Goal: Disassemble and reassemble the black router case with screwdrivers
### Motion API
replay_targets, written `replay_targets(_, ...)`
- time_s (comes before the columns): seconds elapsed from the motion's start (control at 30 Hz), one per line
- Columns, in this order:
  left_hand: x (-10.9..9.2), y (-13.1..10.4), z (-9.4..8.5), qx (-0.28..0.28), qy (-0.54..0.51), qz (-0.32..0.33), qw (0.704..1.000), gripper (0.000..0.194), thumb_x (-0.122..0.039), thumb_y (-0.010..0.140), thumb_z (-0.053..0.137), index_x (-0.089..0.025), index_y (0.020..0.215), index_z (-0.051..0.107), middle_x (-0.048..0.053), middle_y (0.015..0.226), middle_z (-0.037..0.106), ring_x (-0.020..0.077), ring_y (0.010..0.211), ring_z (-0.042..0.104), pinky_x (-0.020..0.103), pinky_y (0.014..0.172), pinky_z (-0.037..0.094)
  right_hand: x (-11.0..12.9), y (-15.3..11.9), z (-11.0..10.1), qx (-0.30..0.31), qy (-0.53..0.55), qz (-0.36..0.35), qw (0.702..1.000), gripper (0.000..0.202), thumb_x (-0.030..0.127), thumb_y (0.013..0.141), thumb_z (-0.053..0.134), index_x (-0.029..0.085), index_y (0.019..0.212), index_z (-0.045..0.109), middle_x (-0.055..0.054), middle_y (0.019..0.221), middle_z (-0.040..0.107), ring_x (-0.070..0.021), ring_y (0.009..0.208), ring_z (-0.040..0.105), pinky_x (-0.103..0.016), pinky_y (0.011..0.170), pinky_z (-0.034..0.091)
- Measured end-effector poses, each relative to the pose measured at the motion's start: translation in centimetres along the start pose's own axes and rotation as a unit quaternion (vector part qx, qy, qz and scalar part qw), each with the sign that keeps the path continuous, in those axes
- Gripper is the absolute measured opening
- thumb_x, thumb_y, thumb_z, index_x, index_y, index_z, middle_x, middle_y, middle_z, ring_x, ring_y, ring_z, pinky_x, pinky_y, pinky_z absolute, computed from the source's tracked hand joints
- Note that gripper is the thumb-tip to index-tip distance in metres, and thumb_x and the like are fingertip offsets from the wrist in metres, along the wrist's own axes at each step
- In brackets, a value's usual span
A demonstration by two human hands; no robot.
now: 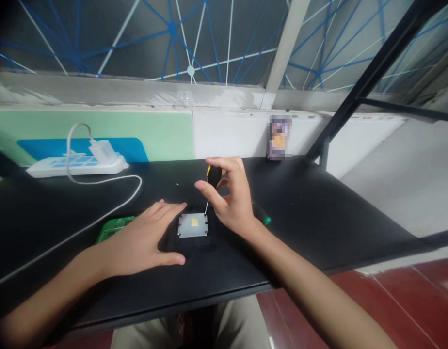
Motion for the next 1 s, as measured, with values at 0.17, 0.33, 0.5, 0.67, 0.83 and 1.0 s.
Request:
replay_targets(0.17, -0.1, 0.0, -0.1, 0.000, -0.007, 0.000, 1.000, 0.103, -0.074, 0.079, 0.066, -0.017, 0.157, 0.028, 0.016, 0.160, 0.038, 0.0440, 0.149, 0.026, 0.059, 0.121, 0.024, -0.1, 0.2, -0.4, -0.021, -0.017, 0.006, 1.000, 0.038, 0.026, 0.085, 0.074, 0.033, 0.120, 0.061, -0.004, 0.107, 0.059, -0.0183, 0.086, 0.060, -0.032, 0.060, 0.055)
replay_targets(0.33, 0.1, 0.0, 0.0, -0.001, -0.013, -0.005, 1.000, 0.103, -0.075, 0.079, 0.065, -0.017, 0.157, 0.029, 0.015, 0.160, 0.038, 0.0446, 0.150, 0.025, 0.059, 0.120, 0.025, -0.3, 0.0, 0.3, 0.023, 0.052, 0.048, 0.997, 0.033, 0.030, 0.099, 0.053, 0.030, 0.132, 0.051, -0.004, 0.107, 0.067, -0.0168, 0.087, 0.068, -0.032, 0.066, 0.060)
replay_targets(0.5, 0.1, 0.0, 0.0, -0.001, -0.010, -0.003, 1.000, 0.102, -0.075, 0.079, 0.065, -0.019, 0.157, 0.029, 0.015, 0.160, 0.038, 0.0458, 0.149, 0.026, 0.060, 0.119, 0.026, -0.3, -0.2, 0.7, 0.042, 0.094, 0.051, 0.993, 0.030, 0.034, 0.102, 0.047, 0.030, 0.131, 0.048, -0.005, 0.114, 0.068, -0.0159, 0.089, 0.068, -0.032, 0.069, 0.060)
replay_targets(0.67, -0.1, 0.0, -0.2, -0.014, -0.009, 0.010, 1.000, 0.101, -0.076, 0.080, 0.063, -0.020, 0.157, 0.029, 0.015, 0.159, 0.039, 0.0453, 0.148, 0.028, 0.061, 0.120, 0.024, -0.9, -0.4, 0.7, 0.023, 0.064, 0.046, 0.997, 0.038, 0.036, 0.095, 0.060, 0.033, 0.131, 0.048, -0.005, 0.116, 0.058, -0.0167, 0.088, 0.065, -0.032, 0.066, 0.059)
replay_targets(0.83, 0.1, 0.0, 0.0, -0.007, -0.010, 0.000, 1.000, 0.103, -0.075, 0.079, 0.065, -0.019, 0.157, 0.029, 0.015, 0.160, 0.038, 0.0451, 0.149, 0.027, 0.060, 0.120, 0.025, -0.4, -0.1, -0.3, -0.026, -0.008, 0.003, 1.000, 0.040, 0.034, 0.086, 0.072, 0.035, 0.123, 0.055, -0.004, 0.111, 0.053, -0.0192, 0.085, 0.060, -0.036, 0.061, 0.058)
replay_targets(1.0, 0.1, 0.0, 0.0, 0.000, -0.009, -0.001, 1.000, 0.105, -0.076, 0.079, 0.065, -0.016, 0.157, 0.029, 0.015, 0.160, 0.038, 0.0436, 0.150, 0.026, 0.058, 0.122, 0.022, 0.0, 0.0, -0.6, -0.039, -0.009, 0.016, 0.999, 0.032, 0.029, 0.089, 0.069, 0.031, 0.120, 0.059, -0.005, 0.109, 0.059, -0.0190, 0.089, 0.062, -0.034, 0.064, 0.057)
Point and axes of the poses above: each hand's wrist, its own y-axis towards the middle knuckle, its own z-axis out of the palm, x = y × z, the point moved 9 cm from there along y, towards the middle knuckle
